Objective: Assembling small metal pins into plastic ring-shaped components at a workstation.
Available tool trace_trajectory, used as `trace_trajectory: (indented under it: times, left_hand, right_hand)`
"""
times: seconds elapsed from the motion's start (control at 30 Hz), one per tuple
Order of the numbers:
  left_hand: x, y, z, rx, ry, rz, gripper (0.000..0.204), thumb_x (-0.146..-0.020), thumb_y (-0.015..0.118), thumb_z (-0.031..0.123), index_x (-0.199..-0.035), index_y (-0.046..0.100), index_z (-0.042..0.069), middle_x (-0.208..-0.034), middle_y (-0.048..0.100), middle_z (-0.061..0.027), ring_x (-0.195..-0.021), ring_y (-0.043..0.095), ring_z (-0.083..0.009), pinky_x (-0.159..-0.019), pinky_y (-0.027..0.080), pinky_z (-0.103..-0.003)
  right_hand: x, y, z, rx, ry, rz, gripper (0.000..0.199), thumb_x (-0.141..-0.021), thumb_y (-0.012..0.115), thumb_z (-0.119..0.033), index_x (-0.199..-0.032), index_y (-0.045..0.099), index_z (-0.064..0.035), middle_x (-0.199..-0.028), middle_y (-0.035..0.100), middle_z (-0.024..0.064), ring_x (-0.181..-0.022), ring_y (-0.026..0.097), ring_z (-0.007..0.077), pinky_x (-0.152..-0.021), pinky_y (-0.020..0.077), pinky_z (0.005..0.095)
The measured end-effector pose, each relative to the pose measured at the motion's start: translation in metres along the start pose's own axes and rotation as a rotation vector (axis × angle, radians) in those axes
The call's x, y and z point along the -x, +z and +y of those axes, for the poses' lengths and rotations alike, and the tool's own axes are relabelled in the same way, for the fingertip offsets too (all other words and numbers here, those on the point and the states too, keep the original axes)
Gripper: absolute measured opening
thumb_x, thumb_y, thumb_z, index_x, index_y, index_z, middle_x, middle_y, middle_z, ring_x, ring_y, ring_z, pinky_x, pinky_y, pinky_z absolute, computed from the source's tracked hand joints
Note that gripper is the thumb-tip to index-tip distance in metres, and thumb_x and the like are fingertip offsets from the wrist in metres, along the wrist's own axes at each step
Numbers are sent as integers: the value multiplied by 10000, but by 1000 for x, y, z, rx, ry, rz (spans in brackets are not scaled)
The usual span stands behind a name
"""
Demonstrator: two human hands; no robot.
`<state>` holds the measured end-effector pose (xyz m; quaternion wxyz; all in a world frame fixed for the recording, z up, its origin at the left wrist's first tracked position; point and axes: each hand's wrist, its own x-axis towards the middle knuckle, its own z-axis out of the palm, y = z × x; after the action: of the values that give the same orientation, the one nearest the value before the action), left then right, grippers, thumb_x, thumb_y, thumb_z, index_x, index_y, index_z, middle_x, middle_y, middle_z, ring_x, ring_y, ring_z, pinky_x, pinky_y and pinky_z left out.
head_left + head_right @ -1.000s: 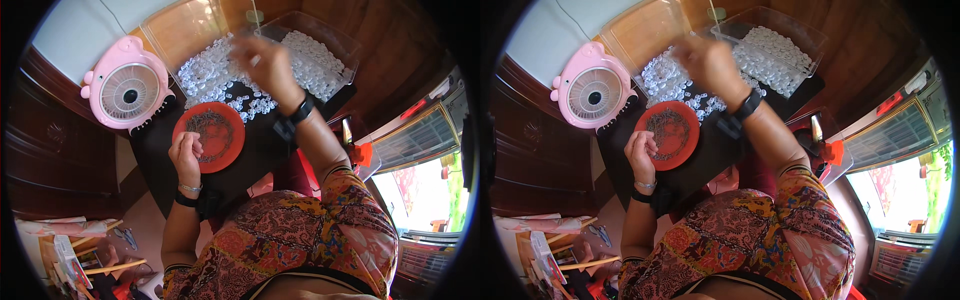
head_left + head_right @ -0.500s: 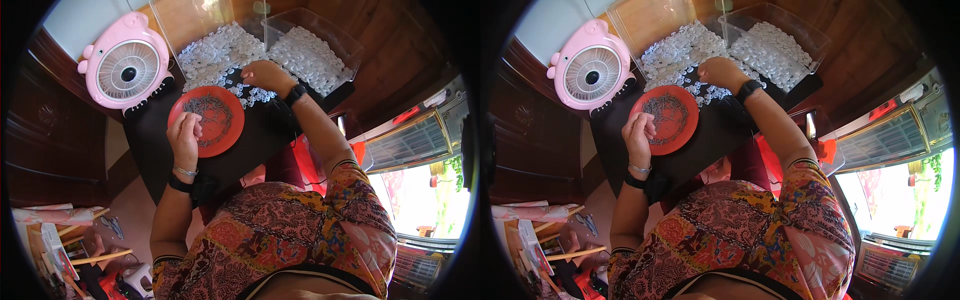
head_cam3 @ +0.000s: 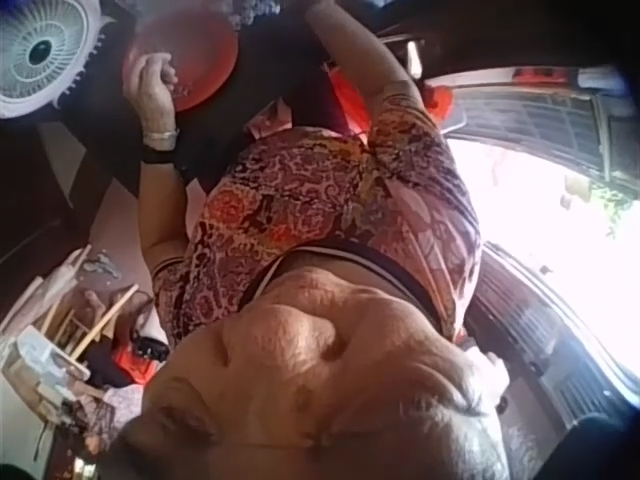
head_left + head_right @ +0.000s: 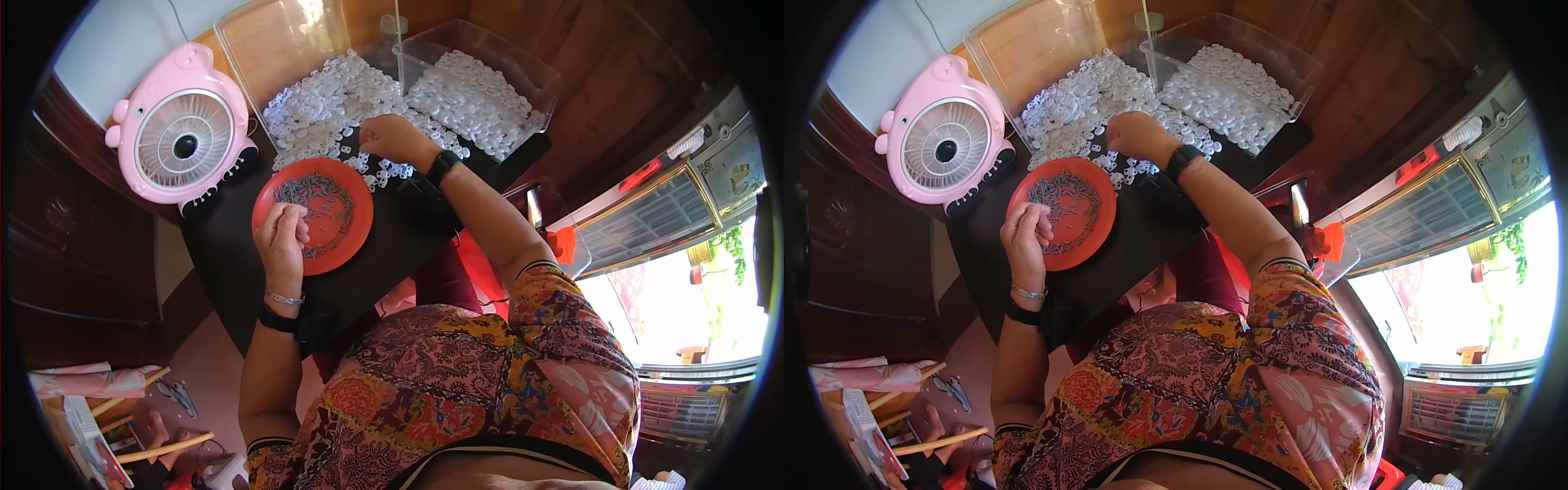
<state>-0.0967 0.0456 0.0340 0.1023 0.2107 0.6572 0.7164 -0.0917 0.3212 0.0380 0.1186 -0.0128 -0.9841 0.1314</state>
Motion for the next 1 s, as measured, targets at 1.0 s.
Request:
trace_trajectory:
  times: [1.0]
  left_hand:
    - [-11, -10, 1, 151, -57, 63, 172, -875, 513, 179, -782, 581, 51, -611, 515, -1, -507, 485, -90, -454, 336, -202]
  right_hand:
    - [35, 9, -122, -63, -365, -153, 143, -725, 575, -178, -752, 671, -75, -746, 649, 130, -725, 636, 321, -649, 506, 414]
